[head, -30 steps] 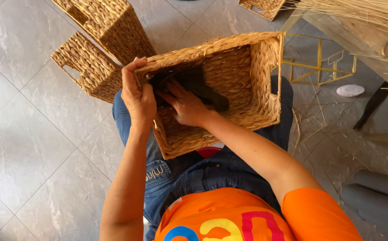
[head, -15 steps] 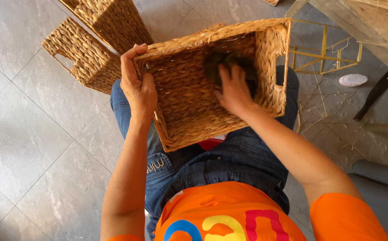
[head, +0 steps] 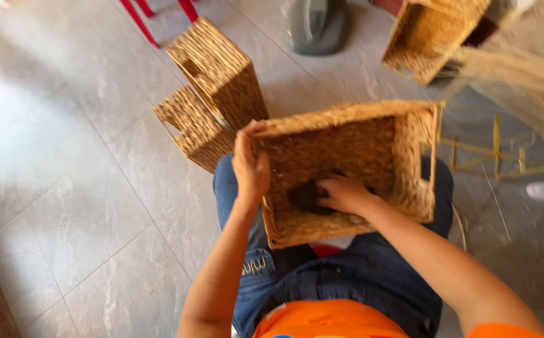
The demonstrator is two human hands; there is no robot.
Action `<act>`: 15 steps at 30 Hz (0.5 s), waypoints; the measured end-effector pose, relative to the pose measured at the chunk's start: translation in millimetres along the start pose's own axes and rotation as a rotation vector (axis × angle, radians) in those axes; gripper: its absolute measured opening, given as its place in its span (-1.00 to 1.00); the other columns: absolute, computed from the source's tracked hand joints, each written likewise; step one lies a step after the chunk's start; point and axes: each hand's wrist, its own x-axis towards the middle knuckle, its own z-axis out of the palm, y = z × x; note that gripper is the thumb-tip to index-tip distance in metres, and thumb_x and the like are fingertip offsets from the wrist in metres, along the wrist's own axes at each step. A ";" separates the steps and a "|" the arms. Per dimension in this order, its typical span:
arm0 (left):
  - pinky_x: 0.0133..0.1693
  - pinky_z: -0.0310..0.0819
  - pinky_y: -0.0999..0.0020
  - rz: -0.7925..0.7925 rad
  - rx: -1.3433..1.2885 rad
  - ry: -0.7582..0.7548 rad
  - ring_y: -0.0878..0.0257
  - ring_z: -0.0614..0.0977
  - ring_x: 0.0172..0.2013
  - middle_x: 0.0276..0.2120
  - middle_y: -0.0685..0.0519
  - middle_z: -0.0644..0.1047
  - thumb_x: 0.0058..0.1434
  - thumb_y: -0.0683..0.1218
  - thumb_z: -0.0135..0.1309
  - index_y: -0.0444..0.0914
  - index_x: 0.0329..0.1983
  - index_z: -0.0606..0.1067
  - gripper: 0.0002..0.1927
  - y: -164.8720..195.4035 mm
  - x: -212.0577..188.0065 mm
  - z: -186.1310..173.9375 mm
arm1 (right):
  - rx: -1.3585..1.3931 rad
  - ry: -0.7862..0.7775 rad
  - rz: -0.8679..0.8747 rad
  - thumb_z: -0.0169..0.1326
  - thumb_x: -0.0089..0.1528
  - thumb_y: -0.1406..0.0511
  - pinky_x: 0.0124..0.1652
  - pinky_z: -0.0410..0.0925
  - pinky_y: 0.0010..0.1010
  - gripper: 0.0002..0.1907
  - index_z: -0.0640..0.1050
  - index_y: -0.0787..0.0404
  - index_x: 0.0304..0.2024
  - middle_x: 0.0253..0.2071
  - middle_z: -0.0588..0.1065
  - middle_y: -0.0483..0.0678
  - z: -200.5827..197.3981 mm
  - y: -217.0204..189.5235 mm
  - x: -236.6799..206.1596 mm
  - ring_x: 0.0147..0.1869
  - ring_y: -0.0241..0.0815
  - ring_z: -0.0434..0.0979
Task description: The person wipes the exterior and interior of a woven basket with a green cloth. After cleaning, the person stacks the basket with others and carries the stack to a different area.
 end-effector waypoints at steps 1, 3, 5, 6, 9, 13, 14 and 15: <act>0.17 0.40 0.25 0.048 -0.015 0.012 0.04 0.49 0.31 0.16 -0.08 0.53 0.04 -0.46 -0.19 -0.26 0.13 0.41 -0.43 0.7 1.7 0.7 | -0.011 -0.028 0.088 0.23 0.12 -0.01 0.01 0.43 -0.09 -0.55 0.58 0.04 -0.04 0.00 0.56 0.06 -9.9 16.0 -7.2 0.11 0.12 0.55; 0.32 0.32 0.19 0.122 -0.041 0.020 0.00 0.49 0.30 0.14 -0.11 0.54 0.05 -0.47 -0.19 -0.27 0.13 0.42 -0.43 2.4 1.4 1.0 | -0.111 -0.110 0.252 0.22 0.13 0.01 0.01 0.46 -0.09 -0.51 0.55 0.01 0.05 0.02 0.59 0.02 -33.8 44.9 -20.4 0.09 0.08 0.59; 0.26 0.37 0.21 0.079 -0.008 0.013 0.01 0.53 0.25 0.11 -0.09 0.55 0.04 -0.45 -0.17 -0.27 0.12 0.42 -0.44 3.3 1.2 1.6 | -0.167 -0.132 0.353 0.24 0.13 0.01 0.03 0.48 -0.12 -0.53 0.57 0.00 0.04 -0.01 0.61 0.02 -48.2 62.4 -32.3 0.08 0.05 0.63; 0.23 0.39 0.22 0.067 0.004 0.008 0.02 0.55 0.22 0.09 -0.08 0.55 0.04 -0.45 -0.17 -0.27 0.12 0.43 -0.44 3.6 1.9 2.0 | -0.173 -0.101 0.352 0.25 0.13 0.02 0.04 0.47 -0.13 -0.54 0.58 0.01 0.03 -0.03 0.62 0.04 -50.6 65.4 -35.9 0.08 0.06 0.63; 0.24 0.40 0.21 0.110 0.026 0.018 -0.01 0.55 0.20 0.09 -0.07 0.54 0.05 -0.44 -0.17 -0.27 0.11 0.42 -0.45 4.3 4.6 4.6 | -0.103 -0.084 0.331 0.25 0.12 0.03 0.04 0.47 -0.11 -0.51 0.55 0.01 0.06 -0.01 0.61 0.03 -43.3 52.8 -33.7 0.08 0.08 0.62; 0.24 0.37 0.18 0.128 0.061 0.017 -0.04 0.54 0.19 0.07 -0.08 0.54 0.05 -0.43 -0.13 -0.27 0.12 0.42 -0.46 5.5 8.9 5.7 | -0.035 -0.173 0.185 0.20 0.13 0.16 0.08 0.42 -0.11 -0.55 0.54 -0.01 0.09 0.04 0.56 0.08 -18.2 -4.0 -6.8 0.14 0.11 0.56; 0.24 0.36 0.17 0.153 0.068 0.025 -0.05 0.53 0.20 0.08 -0.08 0.55 0.05 -0.43 -0.14 -0.28 0.12 0.41 -0.46 5.9 9.2 5.5 | -0.037 -0.190 0.122 0.17 0.13 0.23 0.09 0.41 -0.11 -0.56 0.54 0.01 0.09 0.05 0.56 0.09 -15.6 -19.6 1.8 0.16 0.10 0.54; 0.25 0.36 0.16 0.174 0.077 0.031 -0.06 0.53 0.20 0.09 -0.08 0.55 0.04 -0.43 -0.14 -0.28 0.12 0.41 -0.46 6.1 9.3 4.8 | 0.000 -0.167 0.055 0.16 0.13 0.25 0.12 0.39 -0.12 -0.59 0.57 0.03 0.06 0.04 0.57 0.09 -13.9 -33.6 10.0 0.17 0.10 0.54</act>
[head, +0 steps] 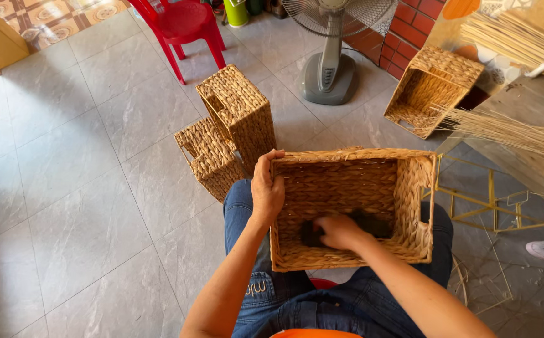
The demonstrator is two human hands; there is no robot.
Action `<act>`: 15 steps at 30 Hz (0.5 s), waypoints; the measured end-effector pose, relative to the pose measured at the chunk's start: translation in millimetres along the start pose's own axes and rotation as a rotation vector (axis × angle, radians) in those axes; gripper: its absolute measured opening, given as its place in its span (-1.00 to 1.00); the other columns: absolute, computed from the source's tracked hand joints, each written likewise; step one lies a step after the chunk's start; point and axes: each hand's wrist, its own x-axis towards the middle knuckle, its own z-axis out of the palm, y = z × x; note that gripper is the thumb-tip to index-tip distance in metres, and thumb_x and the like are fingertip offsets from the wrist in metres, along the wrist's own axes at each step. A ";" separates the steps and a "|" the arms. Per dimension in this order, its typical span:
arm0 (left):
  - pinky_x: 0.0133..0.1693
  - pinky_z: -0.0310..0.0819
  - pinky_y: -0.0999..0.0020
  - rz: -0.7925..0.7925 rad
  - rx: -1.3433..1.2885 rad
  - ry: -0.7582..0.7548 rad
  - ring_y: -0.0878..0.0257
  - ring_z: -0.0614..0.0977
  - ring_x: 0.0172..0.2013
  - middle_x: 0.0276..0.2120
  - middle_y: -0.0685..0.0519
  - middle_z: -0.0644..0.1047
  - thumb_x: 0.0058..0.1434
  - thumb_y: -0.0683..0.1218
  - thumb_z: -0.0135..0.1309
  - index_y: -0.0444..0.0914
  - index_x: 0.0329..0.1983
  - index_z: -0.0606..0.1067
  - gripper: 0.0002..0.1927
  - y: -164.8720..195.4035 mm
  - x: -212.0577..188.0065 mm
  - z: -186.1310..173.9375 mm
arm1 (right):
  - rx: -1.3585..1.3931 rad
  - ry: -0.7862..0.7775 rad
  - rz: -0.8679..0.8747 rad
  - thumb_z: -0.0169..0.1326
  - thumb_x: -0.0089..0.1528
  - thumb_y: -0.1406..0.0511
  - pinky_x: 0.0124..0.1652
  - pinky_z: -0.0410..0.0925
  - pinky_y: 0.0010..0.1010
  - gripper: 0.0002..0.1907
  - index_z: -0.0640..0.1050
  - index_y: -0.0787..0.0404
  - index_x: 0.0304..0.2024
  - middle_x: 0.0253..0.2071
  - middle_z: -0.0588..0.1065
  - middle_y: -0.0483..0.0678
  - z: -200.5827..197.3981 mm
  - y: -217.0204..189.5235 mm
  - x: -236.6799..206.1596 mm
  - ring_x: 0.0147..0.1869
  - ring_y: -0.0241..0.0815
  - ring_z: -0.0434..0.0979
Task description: The person wipes the exterior and interior of a woven basket with a green cloth. After cleaning, the person stacks the basket with others and carries the stack to a different area.
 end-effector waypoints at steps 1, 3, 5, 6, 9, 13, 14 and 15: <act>0.23 0.38 0.17 -0.030 0.009 -0.001 -0.06 0.54 0.19 0.08 -0.09 0.55 0.05 -0.43 -0.13 -0.27 0.12 0.42 -0.46 0.2 0.1 -0.6 | 0.038 0.021 -0.066 0.15 0.12 0.27 0.14 0.37 -0.13 -0.61 0.59 0.04 0.03 0.04 0.57 0.08 3.0 -13.2 5.0 0.18 0.10 0.53; 0.19 0.42 0.18 -0.099 0.025 -0.015 -0.05 0.55 0.16 0.05 -0.10 0.54 0.06 -0.42 -0.11 -0.25 0.12 0.44 -0.47 1.1 -1.1 -2.0 | 0.126 0.045 -0.190 0.13 0.14 0.26 0.15 0.36 -0.13 -0.62 0.61 0.03 0.03 0.06 0.57 0.08 10.6 -34.5 12.5 0.18 0.12 0.52; 0.18 0.43 0.20 -0.124 -0.040 -0.004 -0.02 0.58 0.15 0.05 -0.08 0.55 0.07 -0.42 -0.13 -0.25 0.11 0.42 -0.47 2.0 -1.4 -3.1 | 0.175 0.053 -0.275 0.13 0.14 0.26 0.16 0.35 -0.14 -0.61 0.60 0.04 0.04 0.10 0.55 0.08 13.6 -35.4 14.6 0.19 0.12 0.51; 0.18 0.44 0.20 -0.136 -0.070 -0.001 -0.01 0.60 0.14 0.05 -0.07 0.56 0.07 -0.42 -0.14 -0.24 0.11 0.42 -0.48 2.5 -1.2 -3.7 | 0.192 0.045 -0.294 0.13 0.13 0.26 0.17 0.35 -0.15 -0.60 0.60 0.05 0.05 0.12 0.54 0.07 12.4 -29.0 12.5 0.20 0.11 0.51; 0.19 0.43 0.19 -0.078 0.003 0.002 -0.03 0.57 0.16 0.05 -0.09 0.55 0.09 -0.42 -0.11 -0.26 0.12 0.43 -0.49 4.4 -1.4 -5.4 | 0.055 -0.021 -0.123 0.13 0.19 0.19 0.16 0.36 -0.16 -0.51 0.48 -0.04 0.19 0.17 0.49 0.06 2.7 12.2 -5.6 0.22 0.08 0.49; 0.19 0.42 0.19 -0.117 -0.042 -0.004 -0.01 0.57 0.16 0.05 -0.08 0.55 0.08 -0.43 -0.12 -0.26 0.12 0.42 -0.48 5.7 -2.2 -5.8 | -0.111 -0.081 0.173 0.12 0.18 0.18 0.13 0.42 -0.17 -0.55 0.51 -0.19 0.15 0.20 0.49 -0.08 -22.0 68.5 -38.5 0.26 -0.02 0.50; 0.19 0.42 0.19 -0.097 -0.031 -0.005 -0.02 0.56 0.17 0.06 -0.09 0.54 0.07 -0.43 -0.13 -0.26 0.13 0.42 -0.47 5.6 -2.7 -5.7 | -0.115 -0.082 0.206 0.12 0.18 0.18 0.12 0.42 -0.17 -0.56 0.52 -0.18 0.14 0.19 0.50 -0.08 -22.4 73.6 -42.9 0.26 -0.02 0.51; 0.20 0.41 0.19 -0.074 -0.021 -0.007 -0.03 0.55 0.19 0.07 -0.10 0.54 0.06 -0.44 -0.14 -0.27 0.13 0.43 -0.45 5.3 -3.0 -5.1 | -0.121 -0.081 0.242 0.12 0.17 0.19 0.12 0.42 -0.17 -0.57 0.53 -0.18 0.12 0.17 0.51 -0.07 -23.0 76.8 -46.8 0.25 -0.02 0.52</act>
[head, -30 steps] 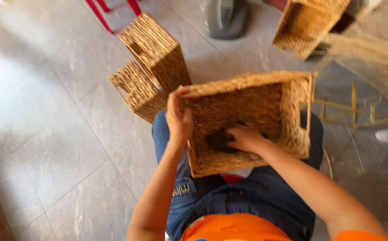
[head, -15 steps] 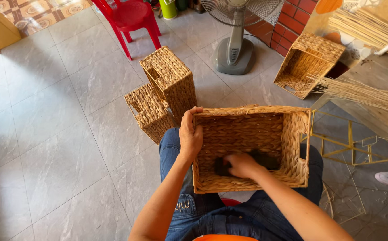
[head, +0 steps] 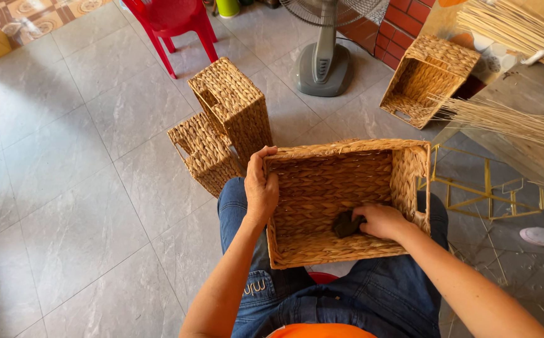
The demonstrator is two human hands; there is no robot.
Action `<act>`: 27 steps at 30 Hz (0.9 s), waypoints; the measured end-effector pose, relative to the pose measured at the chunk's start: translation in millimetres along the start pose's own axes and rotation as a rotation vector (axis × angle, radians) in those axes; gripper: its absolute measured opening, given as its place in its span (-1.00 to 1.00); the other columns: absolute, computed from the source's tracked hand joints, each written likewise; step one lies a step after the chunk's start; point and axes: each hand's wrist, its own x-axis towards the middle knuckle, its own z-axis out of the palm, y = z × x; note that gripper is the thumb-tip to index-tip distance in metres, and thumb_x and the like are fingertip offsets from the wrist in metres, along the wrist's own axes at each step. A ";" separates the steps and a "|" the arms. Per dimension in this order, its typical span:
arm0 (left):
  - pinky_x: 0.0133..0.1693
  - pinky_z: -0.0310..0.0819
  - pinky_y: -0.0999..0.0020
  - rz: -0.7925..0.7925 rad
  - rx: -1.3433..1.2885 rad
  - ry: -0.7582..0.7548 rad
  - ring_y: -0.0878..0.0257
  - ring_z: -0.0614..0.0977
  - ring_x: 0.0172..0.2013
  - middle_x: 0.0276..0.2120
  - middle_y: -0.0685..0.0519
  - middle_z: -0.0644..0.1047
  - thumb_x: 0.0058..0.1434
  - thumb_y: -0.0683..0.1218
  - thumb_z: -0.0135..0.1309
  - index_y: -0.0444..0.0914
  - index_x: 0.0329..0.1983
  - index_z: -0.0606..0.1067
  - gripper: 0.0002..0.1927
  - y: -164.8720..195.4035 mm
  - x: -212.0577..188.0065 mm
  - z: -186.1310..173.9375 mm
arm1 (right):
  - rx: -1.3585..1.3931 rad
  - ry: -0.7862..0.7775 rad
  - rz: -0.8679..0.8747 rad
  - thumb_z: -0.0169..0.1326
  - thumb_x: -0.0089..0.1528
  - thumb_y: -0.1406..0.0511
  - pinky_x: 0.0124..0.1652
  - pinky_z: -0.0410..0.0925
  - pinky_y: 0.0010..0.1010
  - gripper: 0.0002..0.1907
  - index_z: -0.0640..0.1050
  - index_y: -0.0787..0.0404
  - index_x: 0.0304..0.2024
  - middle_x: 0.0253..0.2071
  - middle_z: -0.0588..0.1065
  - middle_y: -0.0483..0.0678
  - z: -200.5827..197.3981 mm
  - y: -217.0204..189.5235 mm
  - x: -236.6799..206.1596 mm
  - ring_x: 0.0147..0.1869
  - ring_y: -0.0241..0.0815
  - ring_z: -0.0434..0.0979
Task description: The person wipes the exterior and interior of a woven basket with a green cloth. After cleaning, the person stacks the basket with others and carries the stack to a different area.
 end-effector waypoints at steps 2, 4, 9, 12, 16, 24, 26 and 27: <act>0.20 0.42 0.20 -0.009 -0.020 -0.001 -0.02 0.56 0.18 0.08 -0.09 0.54 0.07 -0.43 -0.14 -0.26 0.13 0.43 -0.47 -1.0 -0.2 1.5 | -0.011 0.027 0.015 0.11 0.15 0.23 0.12 0.42 -0.15 -0.57 0.54 -0.14 0.11 0.15 0.52 -0.03 3.8 -5.4 -1.0 0.23 0.01 0.53; 0.20 0.42 0.21 -0.020 -0.026 -0.012 -0.01 0.57 0.18 0.08 -0.09 0.55 0.07 -0.43 -0.14 -0.26 0.12 0.43 -0.47 -2.2 -0.3 3.1 | -0.001 0.069 -0.023 0.10 0.13 0.27 0.11 0.40 -0.12 -0.56 0.55 -0.07 0.09 0.14 0.52 0.04 12.6 -25.6 1.9 0.22 0.08 0.52; 0.22 0.41 0.23 -0.055 -0.044 -0.009 0.01 0.57 0.20 0.09 -0.08 0.56 0.09 -0.43 -0.14 -0.26 0.14 0.42 -0.47 -6.6 -0.3 7.2 | 0.298 0.067 -0.345 0.07 0.09 0.29 0.12 0.39 -0.12 -0.51 0.53 -0.04 0.11 0.10 0.54 0.09 30.1 -99.3 22.9 0.18 0.13 0.53; 0.28 0.36 0.21 0.001 -0.051 -0.018 -0.01 0.51 0.29 0.15 -0.10 0.54 0.11 -0.46 -0.16 -0.27 0.14 0.40 -0.47 -12.9 -4.1 5.7 | 0.374 0.142 -0.544 0.07 0.08 0.32 0.15 0.35 -0.12 -0.51 0.57 -0.04 0.09 0.15 0.49 0.14 36.2 -125.7 30.4 0.23 0.18 0.46; 0.36 0.29 0.18 0.022 -0.067 -0.031 0.00 0.47 0.34 0.15 -0.11 0.54 0.06 -0.49 -0.20 -0.29 0.17 0.38 -0.41 -23.2 -10.0 4.1 | 0.380 0.082 -0.695 0.06 0.15 0.26 0.23 0.34 -0.14 -0.49 0.52 -0.04 0.19 0.21 0.48 0.12 29.8 -84.8 24.9 0.29 0.16 0.47; 0.38 0.31 0.20 -0.010 -0.113 -0.069 0.07 0.51 0.31 0.18 -0.10 0.52 0.04 -0.52 -0.26 -0.32 0.20 0.37 -0.37 -19.1 -12.8 5.1 | 0.067 0.058 -0.042 0.15 0.15 0.20 0.24 0.26 -0.06 -0.49 0.50 -0.14 0.19 0.42 0.17 0.20 6.4 -3.5 -28.2 0.42 0.23 0.24; 0.36 0.33 0.23 -0.046 -0.105 -0.066 0.11 0.54 0.29 0.17 -0.07 0.54 0.07 -0.50 -0.27 -0.32 0.21 0.37 -0.37 -15.4 -13.8 4.5 | 0.100 0.087 -0.005 0.15 0.12 0.23 0.24 0.29 -0.07 -0.47 0.50 -0.12 0.18 0.45 0.18 0.16 15.9 -32.1 -21.7 0.43 0.24 0.25; 0.36 0.35 0.25 -0.063 -0.098 -0.071 0.14 0.56 0.28 0.16 -0.06 0.55 0.08 -0.50 -0.28 -0.31 0.21 0.37 -0.38 -14.1 -13.8 4.9 | 0.185 0.056 -0.052 0.14 0.13 0.22 0.25 0.31 -0.07 -0.43 0.46 -0.09 0.23 0.42 0.25 0.16 21.3 -47.0 -14.8 0.40 0.22 0.33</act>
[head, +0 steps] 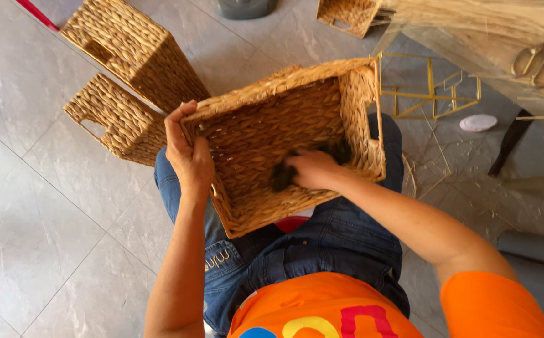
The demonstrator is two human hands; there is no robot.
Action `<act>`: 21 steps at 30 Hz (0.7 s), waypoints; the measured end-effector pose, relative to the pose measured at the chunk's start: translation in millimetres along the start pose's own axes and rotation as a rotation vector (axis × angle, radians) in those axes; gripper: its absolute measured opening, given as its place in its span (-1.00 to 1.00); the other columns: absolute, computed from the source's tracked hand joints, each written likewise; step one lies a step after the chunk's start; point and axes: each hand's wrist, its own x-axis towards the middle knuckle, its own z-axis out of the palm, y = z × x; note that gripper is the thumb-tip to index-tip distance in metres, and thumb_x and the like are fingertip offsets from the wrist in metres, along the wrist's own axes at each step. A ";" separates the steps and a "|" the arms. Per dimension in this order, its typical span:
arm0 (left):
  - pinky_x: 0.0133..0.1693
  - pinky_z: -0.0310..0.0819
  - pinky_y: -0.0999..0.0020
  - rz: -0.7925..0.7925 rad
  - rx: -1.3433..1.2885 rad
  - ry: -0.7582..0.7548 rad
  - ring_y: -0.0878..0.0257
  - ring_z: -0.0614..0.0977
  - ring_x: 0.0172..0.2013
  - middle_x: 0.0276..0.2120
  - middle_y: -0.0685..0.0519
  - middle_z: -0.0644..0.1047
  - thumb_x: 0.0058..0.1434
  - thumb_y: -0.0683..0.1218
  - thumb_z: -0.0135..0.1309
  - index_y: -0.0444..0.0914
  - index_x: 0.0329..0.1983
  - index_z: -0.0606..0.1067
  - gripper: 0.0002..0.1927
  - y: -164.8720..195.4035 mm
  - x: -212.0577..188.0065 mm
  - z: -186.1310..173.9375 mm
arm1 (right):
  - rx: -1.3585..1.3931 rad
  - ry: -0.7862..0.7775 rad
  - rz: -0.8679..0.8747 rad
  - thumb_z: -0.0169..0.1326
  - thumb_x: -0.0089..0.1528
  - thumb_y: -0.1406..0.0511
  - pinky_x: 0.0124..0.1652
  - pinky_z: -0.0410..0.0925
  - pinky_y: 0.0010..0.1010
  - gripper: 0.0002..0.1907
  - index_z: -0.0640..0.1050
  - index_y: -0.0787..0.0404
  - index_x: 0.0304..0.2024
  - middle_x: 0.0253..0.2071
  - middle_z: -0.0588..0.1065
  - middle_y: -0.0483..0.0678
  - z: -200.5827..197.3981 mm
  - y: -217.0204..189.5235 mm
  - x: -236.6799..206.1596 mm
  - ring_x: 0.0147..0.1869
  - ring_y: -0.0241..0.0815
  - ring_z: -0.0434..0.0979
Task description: The person wipes the exterior and interior of a woven basket with a green cloth. After cleaning, the person stacks the basket with others and carries the stack to a different area.
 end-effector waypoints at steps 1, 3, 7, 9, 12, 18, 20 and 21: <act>0.36 0.33 0.25 0.004 -0.022 -0.011 0.13 0.54 0.28 0.16 -0.07 0.54 0.08 -0.50 -0.28 -0.32 0.21 0.37 -0.38 0.8 -0.1 0.8 | 0.084 -0.029 -0.041 0.12 0.14 0.21 0.25 0.33 -0.07 -0.40 0.42 -0.06 0.28 0.39 0.32 0.15 7.9 -13.4 10.1 0.37 0.19 0.40; 0.38 0.29 0.25 0.029 -0.071 -0.023 0.12 0.51 0.28 0.18 -0.09 0.51 0.09 -0.49 -0.28 -0.33 0.21 0.36 -0.39 0.8 1.4 1.8 | 0.204 -0.002 -0.249 0.11 0.13 0.26 0.27 0.31 -0.10 -0.43 0.48 -0.05 0.24 0.29 0.40 0.18 31.1 -49.9 31.4 0.38 0.18 0.40; 0.40 0.26 0.24 0.062 -0.068 -0.008 0.10 0.49 0.31 0.19 -0.12 0.51 0.07 -0.49 -0.31 -0.36 0.21 0.36 -0.39 -0.8 1.4 0.6 | 0.013 0.430 -0.572 0.12 0.23 0.31 0.33 0.28 -0.03 -0.61 0.55 -0.03 0.12 0.39 0.29 0.24 55.4 -83.3 60.1 0.43 0.33 0.32; 0.40 0.25 0.25 0.073 -0.061 -0.005 0.11 0.49 0.31 0.20 -0.12 0.51 0.14 -0.50 -0.27 -0.36 0.21 0.35 -0.44 -0.5 0.1 -0.9 | -0.027 0.433 -0.513 0.05 0.29 0.33 0.31 0.30 -0.01 -0.64 0.54 -0.06 0.14 0.42 0.29 0.19 48.0 -69.3 59.2 0.43 0.32 0.35; 0.39 0.26 0.24 0.029 -0.120 -0.012 0.11 0.48 0.30 0.20 -0.13 0.49 0.12 -0.49 -0.28 -0.35 0.21 0.36 -0.43 2.0 0.1 -1.5 | -0.069 0.448 -0.327 0.04 0.14 0.40 0.20 0.30 0.04 -0.50 0.52 -0.02 0.14 0.40 0.24 0.27 15.3 -14.3 51.3 0.38 0.40 0.30; 0.37 0.31 0.27 0.019 -0.024 -0.018 0.13 0.52 0.29 0.20 -0.09 0.51 0.12 -0.48 -0.29 -0.31 0.22 0.36 -0.40 7.2 0.7 -2.0 | 0.072 0.794 0.089 0.11 0.15 0.47 0.18 0.39 0.03 -0.55 0.47 0.08 0.09 0.15 0.37 0.22 -28.0 54.7 13.6 0.26 0.28 0.44; 0.37 0.30 0.26 0.037 -0.017 -0.017 0.13 0.51 0.27 0.19 -0.10 0.50 0.10 -0.48 -0.29 -0.31 0.23 0.36 -0.38 5.2 0.5 -2.3 | 0.154 0.812 0.077 0.20 0.08 0.43 0.06 0.37 0.07 -0.49 0.44 0.15 0.09 0.09 0.33 0.28 -21.3 43.8 14.2 0.15 0.34 0.40; 0.37 0.29 0.26 0.041 -0.014 -0.026 0.12 0.51 0.27 0.18 -0.10 0.50 0.09 -0.48 -0.29 -0.32 0.24 0.36 -0.38 3.6 -0.2 -2.6 | 0.201 0.817 0.081 0.24 0.04 0.41 0.00 0.36 0.09 -0.45 0.42 0.19 0.09 0.06 0.31 0.31 -12.2 31.4 16.3 0.09 0.37 0.39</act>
